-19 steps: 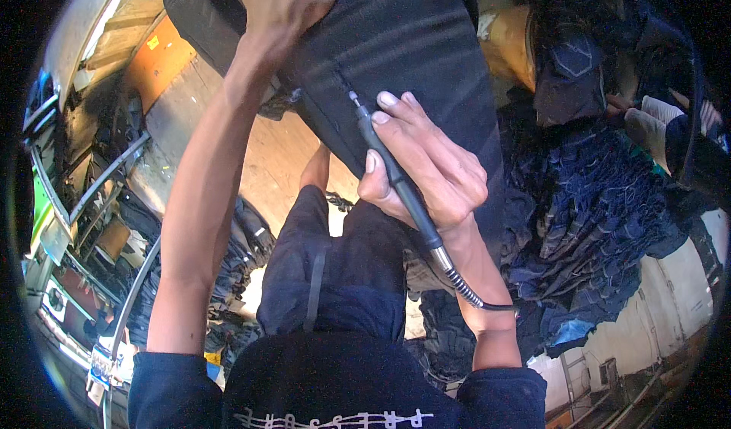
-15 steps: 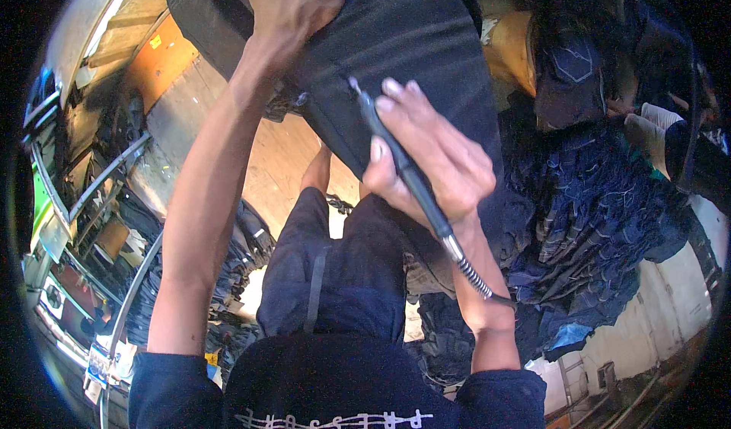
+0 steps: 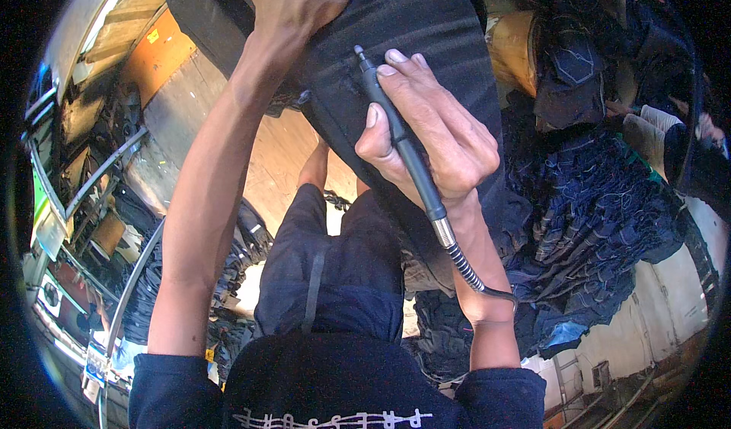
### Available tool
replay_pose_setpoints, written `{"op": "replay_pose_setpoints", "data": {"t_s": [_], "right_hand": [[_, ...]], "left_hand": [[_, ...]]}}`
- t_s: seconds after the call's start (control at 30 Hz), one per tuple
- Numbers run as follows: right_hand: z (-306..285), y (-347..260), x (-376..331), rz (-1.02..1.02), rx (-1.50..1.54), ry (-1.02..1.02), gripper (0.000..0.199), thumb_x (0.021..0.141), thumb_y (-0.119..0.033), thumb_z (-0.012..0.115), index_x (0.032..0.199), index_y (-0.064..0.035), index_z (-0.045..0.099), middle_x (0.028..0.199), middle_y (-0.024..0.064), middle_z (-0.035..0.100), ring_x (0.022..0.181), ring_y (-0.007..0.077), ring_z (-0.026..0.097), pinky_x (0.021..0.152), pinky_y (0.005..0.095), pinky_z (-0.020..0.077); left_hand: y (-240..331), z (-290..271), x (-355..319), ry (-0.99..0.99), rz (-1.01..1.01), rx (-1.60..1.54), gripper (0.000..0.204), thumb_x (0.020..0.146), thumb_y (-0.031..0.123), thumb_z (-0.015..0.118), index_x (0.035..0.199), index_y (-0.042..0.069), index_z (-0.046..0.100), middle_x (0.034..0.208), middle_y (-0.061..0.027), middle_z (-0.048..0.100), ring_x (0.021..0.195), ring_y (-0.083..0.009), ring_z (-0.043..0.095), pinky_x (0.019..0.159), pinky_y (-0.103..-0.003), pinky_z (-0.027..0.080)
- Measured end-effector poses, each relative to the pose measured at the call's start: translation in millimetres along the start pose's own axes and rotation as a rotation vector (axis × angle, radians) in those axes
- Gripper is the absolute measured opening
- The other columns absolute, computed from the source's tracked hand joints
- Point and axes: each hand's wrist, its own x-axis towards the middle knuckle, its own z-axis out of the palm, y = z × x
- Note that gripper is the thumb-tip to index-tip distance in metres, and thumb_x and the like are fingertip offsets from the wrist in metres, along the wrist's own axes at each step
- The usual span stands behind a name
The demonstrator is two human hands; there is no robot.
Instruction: The person uses a rotary grinding tool to distress a pair of black jeans on a wooden workbench. They repeatedly grind specific areas to create worn patterns, then flip and reposition the jeans to work on different sections.
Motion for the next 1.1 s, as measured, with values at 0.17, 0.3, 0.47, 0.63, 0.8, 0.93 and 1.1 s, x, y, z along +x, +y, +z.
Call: {"op": "replay_pose_setpoints", "data": {"t_s": [0.17, 0.3, 0.47, 0.63, 0.8, 0.93, 1.1], "right_hand": [[1.1, 1.6, -0.6, 0.013, -0.011, 0.027, 0.03, 0.084, -0.003, 0.073, 0.112, 0.0092, 0.079, 0.11, 0.0262, 0.08, 0.108, 0.0377, 0.08, 0.101, 0.0482, 0.0627], [-0.9, 1.3, -3.3, 0.021, -0.009, 0.017, 0.031, 0.084, -0.003, 0.072, 0.112, 0.0091, 0.079, 0.11, 0.0264, 0.08, 0.109, 0.0378, 0.079, 0.102, 0.0481, 0.0624], [-8.6, -2.3, -10.4, 0.044, -0.023, -0.015, 0.032, 0.083, -0.004, 0.072, 0.112, 0.0092, 0.079, 0.111, 0.027, 0.08, 0.11, 0.0388, 0.079, 0.102, 0.0486, 0.0621], [-14.2, -3.4, -19.3, 0.065, -0.008, -0.013, 0.032, 0.084, -0.005, 0.071, 0.112, 0.0091, 0.079, 0.11, 0.0274, 0.08, 0.11, 0.0398, 0.079, 0.102, 0.0493, 0.062], [-19.8, -2.8, -27.8, 0.057, -0.016, -0.022, 0.032, 0.086, -0.008, 0.071, 0.111, 0.0095, 0.079, 0.11, 0.0279, 0.08, 0.11, 0.0405, 0.079, 0.102, 0.0504, 0.0621], [-23.8, -6.0, -32.9, 0.081, -0.038, -0.015, 0.031, 0.089, -0.011, 0.071, 0.11, 0.0101, 0.078, 0.109, 0.0278, 0.08, 0.109, 0.0407, 0.079, 0.102, 0.051, 0.0622], [-21.8, -7.8, -32.0, 0.051, 0.053, -0.06, 0.027, 0.088, -0.008, 0.07, 0.107, 0.0107, 0.078, 0.106, 0.0281, 0.08, 0.108, 0.0402, 0.079, 0.101, 0.0517, 0.0624]], "left_hand": [[-1.0, 1.0, 1.0, 0.012, 0.015, 0.023, 0.079, 0.072, 0.043, 0.095, 0.128, -0.002, 0.063, 0.135, -0.0184, 0.062, 0.131, -0.0363, 0.053, 0.117, -0.049, 0.037], [-1.9, 2.1, -0.6, 0.002, 0.016, 0.002, 0.08, 0.071, 0.044, 0.095, 0.129, -0.002, 0.063, 0.135, -0.0186, 0.062, 0.131, -0.0372, 0.053, 0.117, -0.049, 0.038], [-2.3, 3.9, -0.6, 0.06, 0.036, 0.027, 0.08, 0.071, 0.044, 0.095, 0.13, -0.001, 0.064, 0.135, -0.0192, 0.063, 0.132, -0.0382, 0.053, 0.116, -0.048, 0.039], [-2.2, 3.6, -1.2, -0.02, -0.009, 0.036, 0.08, 0.072, 0.044, 0.094, 0.131, -0.003, 0.065, 0.136, -0.0197, 0.063, 0.132, -0.038, 0.054, 0.116, -0.049, 0.04], [-0.1, 3.4, -0.5, 0.023, 0.021, 0.016, 0.077, 0.073, 0.042, 0.095, 0.128, -0.004, 0.066, 0.133, -0.0202, 0.065, 0.13, -0.0385, 0.055, 0.116, -0.048, 0.04], [2.3, 2.4, -0.6, 0.02, 0.016, 0.041, 0.075, 0.074, 0.042, 0.094, 0.126, -0.004, 0.067, 0.133, -0.0202, 0.065, 0.129, -0.0384, 0.055, 0.115, -0.048, 0.041], [2.0, 0.6, -0.6, 0.003, 0.013, -0.002, 0.073, 0.073, 0.041, 0.094, 0.126, -0.003, 0.067, 0.132, -0.0196, 0.065, 0.129, -0.0382, 0.055, 0.115, -0.048, 0.041]]}}
